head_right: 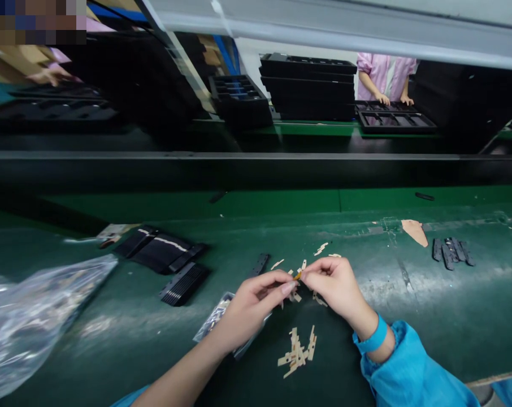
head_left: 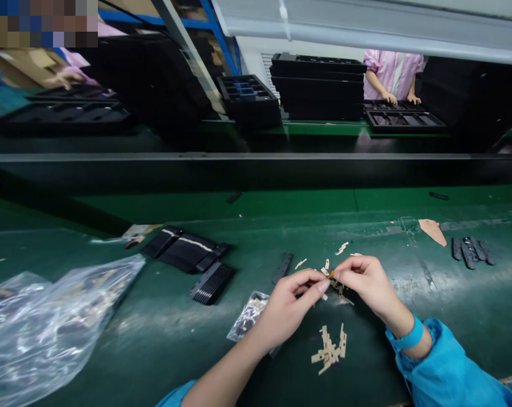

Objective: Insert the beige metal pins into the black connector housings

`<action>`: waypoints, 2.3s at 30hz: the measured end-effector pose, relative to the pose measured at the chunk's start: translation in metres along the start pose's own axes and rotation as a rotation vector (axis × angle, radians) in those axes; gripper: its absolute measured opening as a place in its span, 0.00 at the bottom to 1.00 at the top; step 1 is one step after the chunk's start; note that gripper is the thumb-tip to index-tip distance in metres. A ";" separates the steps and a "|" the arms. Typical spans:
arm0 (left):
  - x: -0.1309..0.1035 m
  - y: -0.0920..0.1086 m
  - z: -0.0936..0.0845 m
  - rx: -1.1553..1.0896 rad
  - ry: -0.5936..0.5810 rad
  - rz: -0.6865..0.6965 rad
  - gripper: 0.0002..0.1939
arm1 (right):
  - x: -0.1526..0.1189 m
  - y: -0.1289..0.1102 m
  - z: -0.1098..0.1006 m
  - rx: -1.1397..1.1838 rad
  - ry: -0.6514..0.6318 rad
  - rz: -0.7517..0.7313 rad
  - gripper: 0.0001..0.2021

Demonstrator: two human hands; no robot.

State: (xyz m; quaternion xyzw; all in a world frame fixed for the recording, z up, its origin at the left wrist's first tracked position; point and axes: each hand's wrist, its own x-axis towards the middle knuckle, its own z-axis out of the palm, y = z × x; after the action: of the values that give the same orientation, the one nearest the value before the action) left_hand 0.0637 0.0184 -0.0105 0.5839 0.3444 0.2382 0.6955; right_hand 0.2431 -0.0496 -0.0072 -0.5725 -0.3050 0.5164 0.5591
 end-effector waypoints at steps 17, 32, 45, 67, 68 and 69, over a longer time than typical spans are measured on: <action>0.002 -0.007 0.006 -0.484 -0.241 -0.404 0.16 | -0.002 0.021 0.006 0.002 -0.053 -0.268 0.05; -0.001 -0.006 0.004 0.045 0.034 0.039 0.07 | -0.003 0.014 0.008 -0.010 0.004 -0.096 0.08; -0.004 -0.002 0.004 0.236 0.059 0.126 0.07 | -0.004 0.017 0.009 -0.072 0.005 -0.103 0.07; 0.004 0.004 0.000 -0.055 0.028 -0.098 0.19 | -0.006 0.013 0.016 0.148 -0.045 0.083 0.08; 0.004 0.004 0.000 -0.071 0.027 -0.105 0.20 | -0.007 0.012 0.017 0.180 -0.055 0.106 0.09; 0.004 0.003 0.000 -0.085 0.025 -0.110 0.20 | -0.007 0.012 0.017 0.205 -0.062 0.127 0.09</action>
State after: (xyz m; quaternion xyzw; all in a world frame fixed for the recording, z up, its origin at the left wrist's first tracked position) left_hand 0.0667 0.0215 -0.0085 0.5311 0.3744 0.2211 0.7272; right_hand 0.2221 -0.0528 -0.0145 -0.5142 -0.2307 0.5967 0.5713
